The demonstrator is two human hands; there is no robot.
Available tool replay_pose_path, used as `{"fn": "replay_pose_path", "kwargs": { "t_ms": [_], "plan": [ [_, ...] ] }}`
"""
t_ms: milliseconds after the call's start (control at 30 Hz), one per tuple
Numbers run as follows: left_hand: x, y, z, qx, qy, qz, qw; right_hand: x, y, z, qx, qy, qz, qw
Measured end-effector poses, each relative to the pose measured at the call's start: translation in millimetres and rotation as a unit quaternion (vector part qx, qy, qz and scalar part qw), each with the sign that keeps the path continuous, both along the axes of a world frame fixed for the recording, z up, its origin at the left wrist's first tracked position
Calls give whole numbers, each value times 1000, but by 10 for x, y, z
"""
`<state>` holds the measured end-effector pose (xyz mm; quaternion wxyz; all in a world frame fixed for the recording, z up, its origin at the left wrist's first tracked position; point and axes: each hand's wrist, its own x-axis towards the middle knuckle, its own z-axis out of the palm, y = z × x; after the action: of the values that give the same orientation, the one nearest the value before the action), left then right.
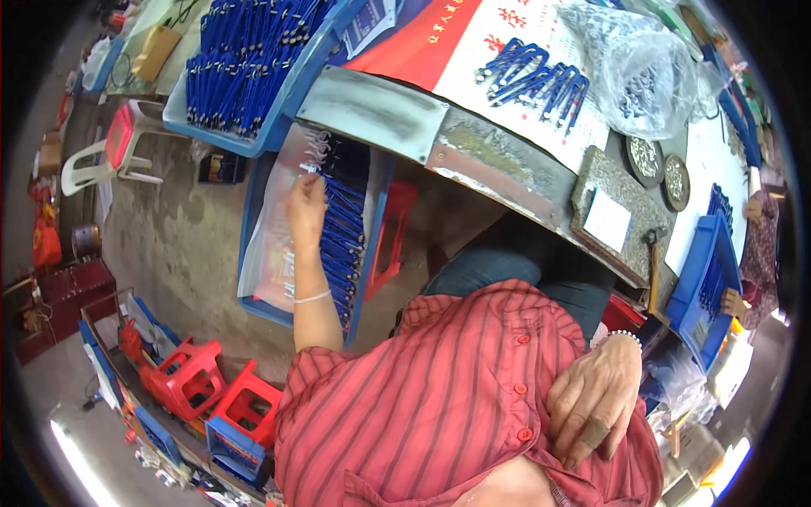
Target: Assembling blue plastic tools by inserting white pins and securing them with metal fasteners using a hammer.
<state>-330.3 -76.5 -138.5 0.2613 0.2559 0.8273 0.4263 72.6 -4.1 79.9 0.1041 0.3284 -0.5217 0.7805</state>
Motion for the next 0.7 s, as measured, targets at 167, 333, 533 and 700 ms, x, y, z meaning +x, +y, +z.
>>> {"fn": "replay_pose_path", "kwargs": {
  "t_ms": [167, 333, 533, 700],
  "plan": [
    [74, 80, -267, -4, -5, -20, 1000, 121, 14, 10, -21, 49, 54, 997],
    [116, 132, -201, -28, -1, -23, 999, 355, 21, -47, -52, 44, 11, 998],
    [420, 107, 280, -30, 59, -76, 995, 716, 126, -11, 25, 69, -29, 997],
    [1048, 145, 650, -18, 44, -175, 983, 979, 159, -110, 79, 101, 60, 990]
  ]
}}
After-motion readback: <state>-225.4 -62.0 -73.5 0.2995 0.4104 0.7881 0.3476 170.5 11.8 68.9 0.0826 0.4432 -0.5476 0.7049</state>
